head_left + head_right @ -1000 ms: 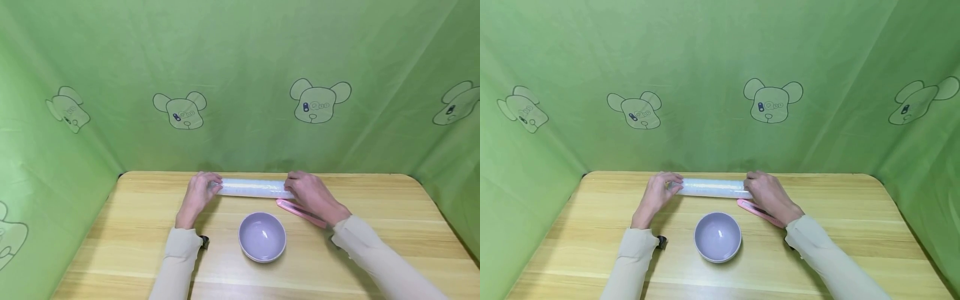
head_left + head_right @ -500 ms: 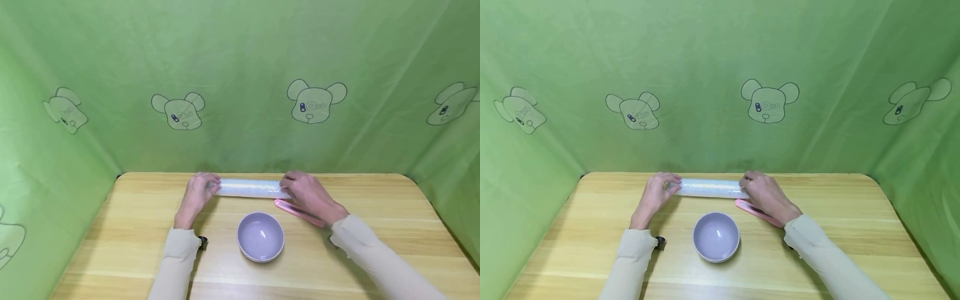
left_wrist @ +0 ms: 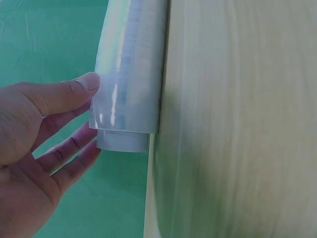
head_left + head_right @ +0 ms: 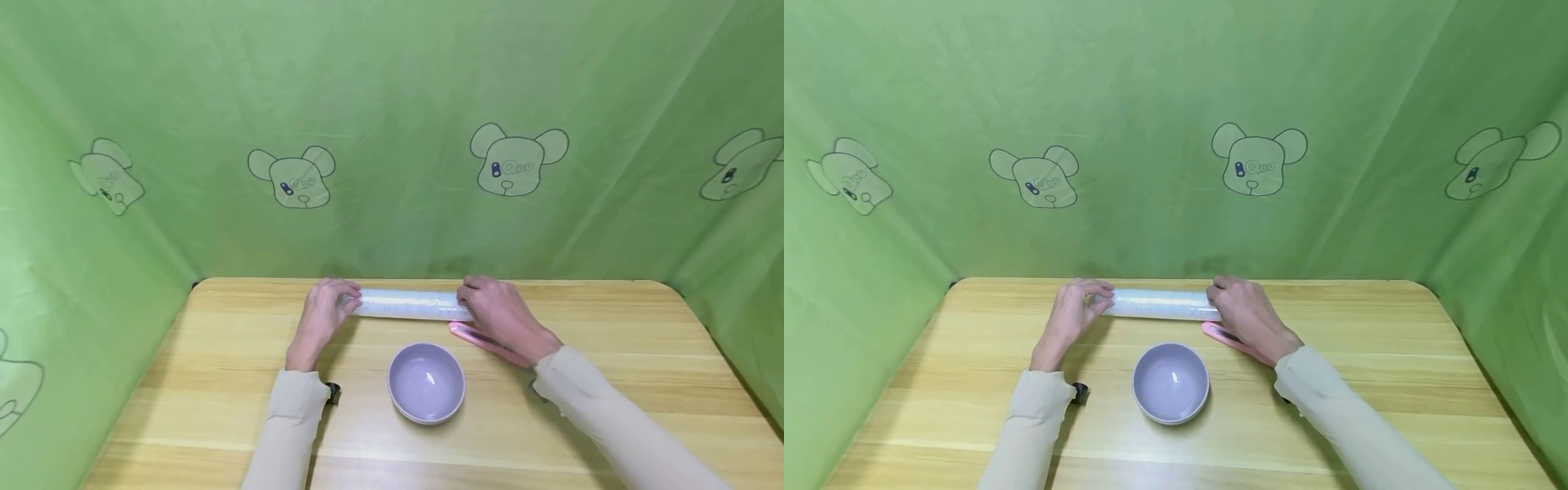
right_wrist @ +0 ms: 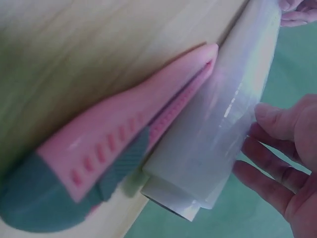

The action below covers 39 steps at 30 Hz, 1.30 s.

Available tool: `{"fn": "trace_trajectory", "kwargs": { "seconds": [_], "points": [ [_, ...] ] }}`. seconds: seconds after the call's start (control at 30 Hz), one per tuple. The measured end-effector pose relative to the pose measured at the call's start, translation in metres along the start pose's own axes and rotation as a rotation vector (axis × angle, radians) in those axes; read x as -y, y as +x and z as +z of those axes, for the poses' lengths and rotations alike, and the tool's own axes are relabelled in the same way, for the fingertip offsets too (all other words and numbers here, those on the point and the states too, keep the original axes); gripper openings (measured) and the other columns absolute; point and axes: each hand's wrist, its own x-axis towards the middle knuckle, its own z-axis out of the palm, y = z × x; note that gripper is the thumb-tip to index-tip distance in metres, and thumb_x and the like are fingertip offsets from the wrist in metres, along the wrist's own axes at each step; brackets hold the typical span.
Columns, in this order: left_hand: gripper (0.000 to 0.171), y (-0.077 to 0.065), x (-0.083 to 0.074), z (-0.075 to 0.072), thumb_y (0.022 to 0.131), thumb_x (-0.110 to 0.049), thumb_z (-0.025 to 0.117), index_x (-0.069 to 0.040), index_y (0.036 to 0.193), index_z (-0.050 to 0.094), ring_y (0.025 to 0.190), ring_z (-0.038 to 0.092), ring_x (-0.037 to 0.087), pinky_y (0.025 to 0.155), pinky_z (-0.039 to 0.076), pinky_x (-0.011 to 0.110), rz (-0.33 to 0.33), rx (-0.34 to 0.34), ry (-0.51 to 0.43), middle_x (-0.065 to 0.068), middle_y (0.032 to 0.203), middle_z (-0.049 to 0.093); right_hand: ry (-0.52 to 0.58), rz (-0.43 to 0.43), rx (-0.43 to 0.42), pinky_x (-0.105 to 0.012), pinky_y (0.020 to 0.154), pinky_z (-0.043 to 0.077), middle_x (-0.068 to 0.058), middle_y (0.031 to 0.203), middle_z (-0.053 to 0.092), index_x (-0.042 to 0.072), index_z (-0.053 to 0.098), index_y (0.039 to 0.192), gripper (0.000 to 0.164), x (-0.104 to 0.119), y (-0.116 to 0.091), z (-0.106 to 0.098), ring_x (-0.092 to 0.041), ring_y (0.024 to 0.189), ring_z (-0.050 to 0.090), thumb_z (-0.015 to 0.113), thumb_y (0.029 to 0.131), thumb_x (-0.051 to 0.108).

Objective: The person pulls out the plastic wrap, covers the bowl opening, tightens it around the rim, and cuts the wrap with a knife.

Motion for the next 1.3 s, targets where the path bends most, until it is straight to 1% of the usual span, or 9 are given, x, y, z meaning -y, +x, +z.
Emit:
{"fn": "trace_trajectory", "kwargs": {
  "seconds": [0.1,0.3,0.6,0.67,0.77,0.9,1.03,1.2,1.3],
  "points": [
    [0.014,0.001,-0.001,0.004,0.079,-0.002,0.087,-0.004,0.091,0.08,0.097,0.071,0.028,0.093,0.058,0.04,0.006,-0.004,-0.007,0.008,0.104,0.078,0.004,0.013,-0.005,-0.032,0.059,0.059,-0.005,0.087,0.067,0.005,0.074,0.091,0.014,-0.003,-0.005,0.001,-0.021,0.074,0.064,0.074,0.083,-0.008],
    [0.013,0.001,-0.001,0.012,0.081,-0.003,0.085,-0.005,0.093,0.08,0.099,0.071,0.028,0.094,0.057,0.04,-0.005,0.012,-0.018,0.008,0.105,0.078,0.081,0.054,-0.029,-0.038,0.066,0.061,-0.005,0.095,0.072,0.007,0.076,0.093,0.013,-0.012,-0.016,0.005,-0.023,0.081,0.069,0.08,0.084,0.0],
    [0.012,0.005,-0.008,0.022,0.081,-0.004,0.086,-0.005,0.091,0.08,0.098,0.071,0.027,0.093,0.057,0.04,0.022,0.006,-0.019,0.007,0.104,0.078,0.013,0.045,-0.053,-0.034,0.059,0.059,-0.005,0.089,0.068,0.005,0.074,0.09,0.011,-0.016,-0.024,0.004,-0.021,0.075,0.066,0.076,0.084,-0.004],
    [0.012,0.006,-0.009,0.025,0.081,-0.004,0.086,-0.005,0.091,0.08,0.098,0.071,0.028,0.093,0.057,0.04,0.026,0.006,-0.019,0.007,0.104,0.078,0.051,0.077,-0.034,-0.035,0.061,0.059,-0.006,0.091,0.069,0.005,0.074,0.094,0.009,-0.019,-0.027,0.001,-0.021,0.075,0.066,0.074,0.088,-0.001],
    [0.013,0.006,-0.011,0.027,0.081,-0.004,0.086,-0.005,0.093,0.08,0.1,0.07,0.028,0.094,0.056,0.041,0.021,0.023,-0.017,0.008,0.105,0.078,0.225,0.189,0.009,-0.034,0.066,0.061,-0.009,0.101,0.073,0.003,0.073,0.108,0.015,-0.028,-0.033,-0.007,-0.021,0.08,0.068,0.07,0.094,0.001],
    [0.016,0.004,-0.011,0.022,0.082,-0.003,0.084,-0.005,0.097,0.079,0.103,0.068,0.029,0.097,0.054,0.043,-0.02,0.054,-0.016,0.009,0.109,0.077,0.415,0.3,-0.02,-0.035,0.074,0.063,-0.016,0.112,0.072,-0.001,0.07,0.119,0.026,-0.045,-0.043,-0.026,-0.027,0.09,0.071,0.067,0.094,-0.007],
    [0.02,0.001,-0.007,0.009,0.082,-0.001,0.084,-0.004,0.101,0.078,0.108,0.067,0.031,0.101,0.053,0.046,-0.072,0.07,-0.033,0.01,0.113,0.076,0.419,0.293,-0.073,-0.039,0.078,0.063,-0.016,0.11,0.072,-0.003,0.071,0.114,0.028,-0.059,-0.05,-0.037,-0.031,0.094,0.071,0.066,0.09,-0.015],
    [0.027,-0.002,0.001,-0.004,0.08,0.006,0.082,0.0,0.106,0.077,0.114,0.067,0.035,0.104,0.052,0.048,-0.119,0.067,-0.095,0.013,0.116,0.075,0.437,0.286,-0.021,-0.042,0.082,0.063,-0.016,0.113,0.072,-0.001,0.072,0.113,0.026,-0.064,-0.055,-0.033,-0.032,0.097,0.071,0.071,0.089,-0.011],
    [0.026,0.0,0.001,-0.001,0.08,0.007,0.082,0.001,0.105,0.078,0.11,0.07,0.034,0.101,0.054,0.046,-0.111,0.04,-0.102,0.013,0.114,0.076,0.429,0.288,0.007,-0.046,0.086,0.061,-0.017,0.118,0.071,0.001,0.073,0.114,0.025,-0.064,-0.06,-0.03,-0.034,0.102,0.07,0.075,0.089,-0.003]
  ]
}}
